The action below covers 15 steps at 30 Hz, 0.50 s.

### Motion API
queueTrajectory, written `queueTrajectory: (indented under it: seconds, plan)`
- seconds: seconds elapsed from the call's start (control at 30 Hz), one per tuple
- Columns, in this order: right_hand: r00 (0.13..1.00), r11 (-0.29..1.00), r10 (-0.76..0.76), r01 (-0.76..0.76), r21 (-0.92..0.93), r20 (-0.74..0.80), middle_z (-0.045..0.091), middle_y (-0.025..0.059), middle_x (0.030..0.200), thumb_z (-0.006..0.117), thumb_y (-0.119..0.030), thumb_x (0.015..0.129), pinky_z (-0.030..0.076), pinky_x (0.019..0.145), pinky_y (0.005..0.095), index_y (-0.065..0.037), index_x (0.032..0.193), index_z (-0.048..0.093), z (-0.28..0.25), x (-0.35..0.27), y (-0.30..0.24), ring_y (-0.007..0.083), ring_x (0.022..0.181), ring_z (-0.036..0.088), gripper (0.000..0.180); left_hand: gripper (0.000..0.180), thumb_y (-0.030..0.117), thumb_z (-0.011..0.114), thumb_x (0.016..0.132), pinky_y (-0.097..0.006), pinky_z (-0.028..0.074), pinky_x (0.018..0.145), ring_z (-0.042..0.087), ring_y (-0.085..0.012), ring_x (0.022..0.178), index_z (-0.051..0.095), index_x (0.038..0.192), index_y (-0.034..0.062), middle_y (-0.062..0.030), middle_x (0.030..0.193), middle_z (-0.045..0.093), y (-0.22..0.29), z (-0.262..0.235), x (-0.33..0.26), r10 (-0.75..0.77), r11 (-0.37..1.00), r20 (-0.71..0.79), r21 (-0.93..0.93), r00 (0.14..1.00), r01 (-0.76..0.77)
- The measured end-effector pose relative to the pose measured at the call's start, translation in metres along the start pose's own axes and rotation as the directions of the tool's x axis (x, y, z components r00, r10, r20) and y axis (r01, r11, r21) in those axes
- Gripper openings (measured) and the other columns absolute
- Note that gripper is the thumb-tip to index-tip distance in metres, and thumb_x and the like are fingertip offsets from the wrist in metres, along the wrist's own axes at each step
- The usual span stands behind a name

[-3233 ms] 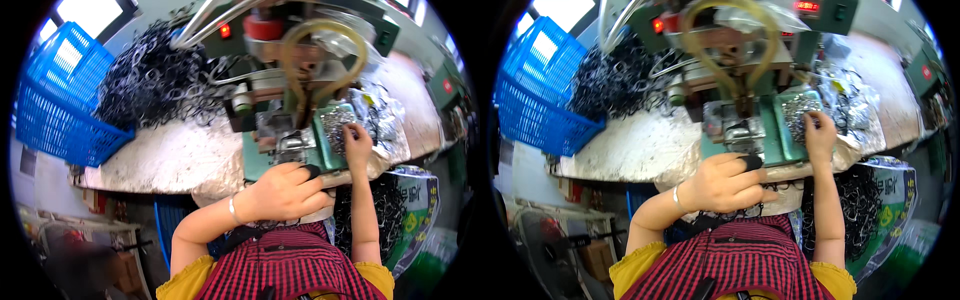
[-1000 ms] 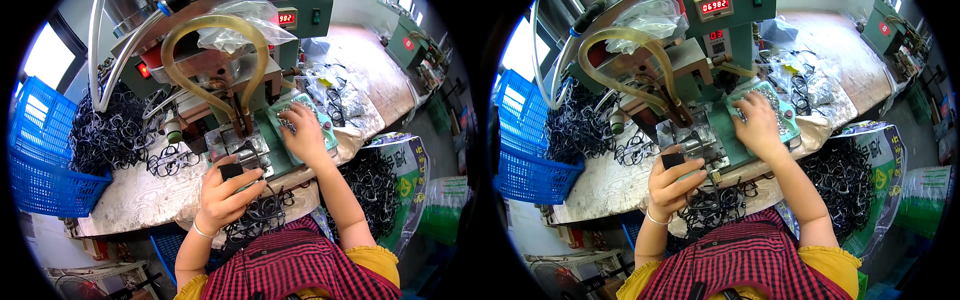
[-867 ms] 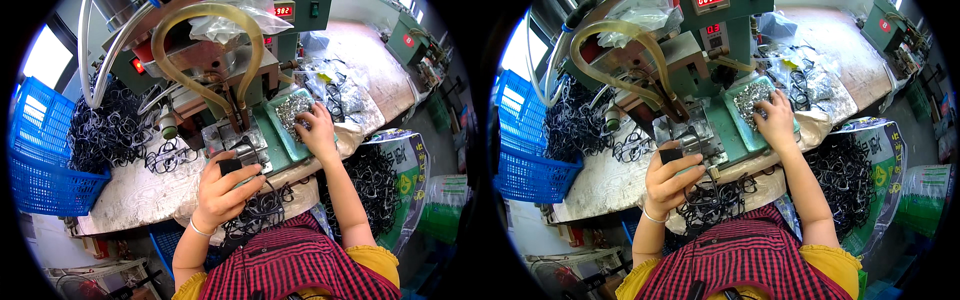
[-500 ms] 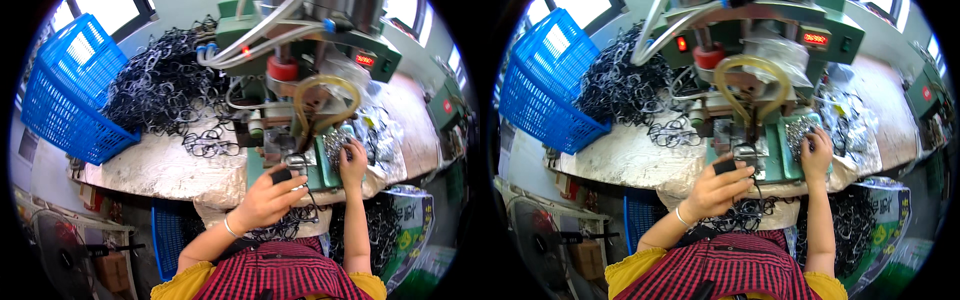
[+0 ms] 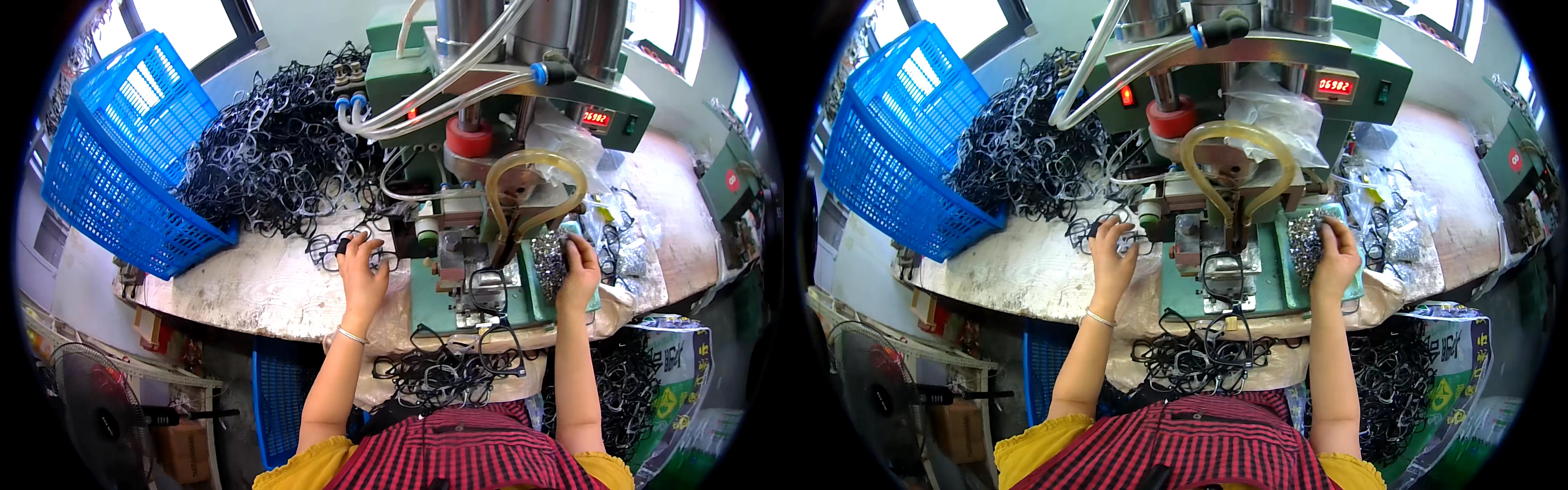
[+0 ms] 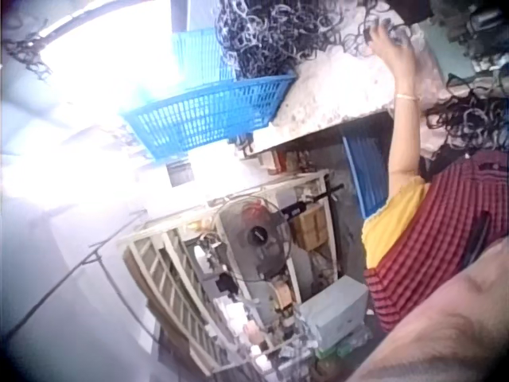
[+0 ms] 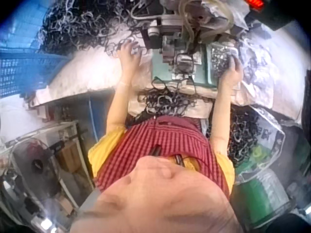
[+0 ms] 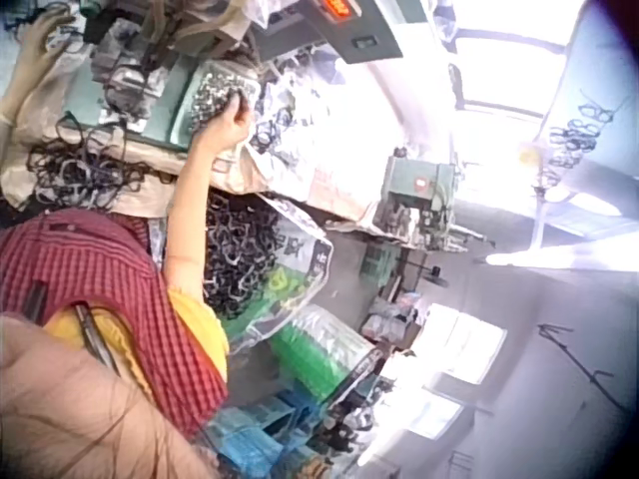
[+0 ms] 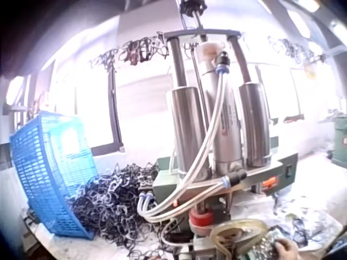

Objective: The person assembles eyeglasses by inserting small metal screws into the hinge area of black frames using a green pneumatic screwdriver. They pick frames from a pile on the table, operate the tool, and place the finished frames into a blue basket.

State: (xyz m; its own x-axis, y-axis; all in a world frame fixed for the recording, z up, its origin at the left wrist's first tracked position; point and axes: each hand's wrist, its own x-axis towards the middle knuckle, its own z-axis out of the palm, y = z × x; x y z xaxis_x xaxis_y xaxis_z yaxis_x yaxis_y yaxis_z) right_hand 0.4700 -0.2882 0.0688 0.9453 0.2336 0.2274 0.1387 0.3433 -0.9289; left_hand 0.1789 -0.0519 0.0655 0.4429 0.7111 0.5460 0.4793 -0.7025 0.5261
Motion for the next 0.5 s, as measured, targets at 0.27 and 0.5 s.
queueTrajectory:
  seconds: [0.27,0.5]
  plan:
    - [0.994,0.932,-0.025,0.063,-0.358,0.110,0.072,0.0043,0.094,0.071,-0.005,0.088,0.049,0.082,0.0241,0.000,0.100,0.074,0.002,-0.018,-0.034,0.0106,0.086,0.064,0.013,0.056,0.003,0.069,0.068,-0.048,0.027,0.117,0.035,-0.0425,0.140,0.061,0.123,0.0092,-0.0196,0.151,0.042,-0.023,0.004,0.035,-0.048,0.988,0.394,-0.117,0.918,0.101]
    - [0.985,0.880,-0.058,0.128,-0.457,0.163,0.071,0.0030,0.094,0.070,0.003,0.085,0.049,0.086,0.0255,0.001,0.097,0.071,-0.044,-0.056,-0.057,0.0106,0.090,0.064,0.012,0.053,-0.013,0.054,0.070,-0.049,0.036,0.105,0.046,-0.0417,0.127,0.066,0.114,0.0122,-0.0190,0.140,0.052,-0.050,-0.028,0.012,0.053,0.986,0.050,0.154,0.997,-0.060]
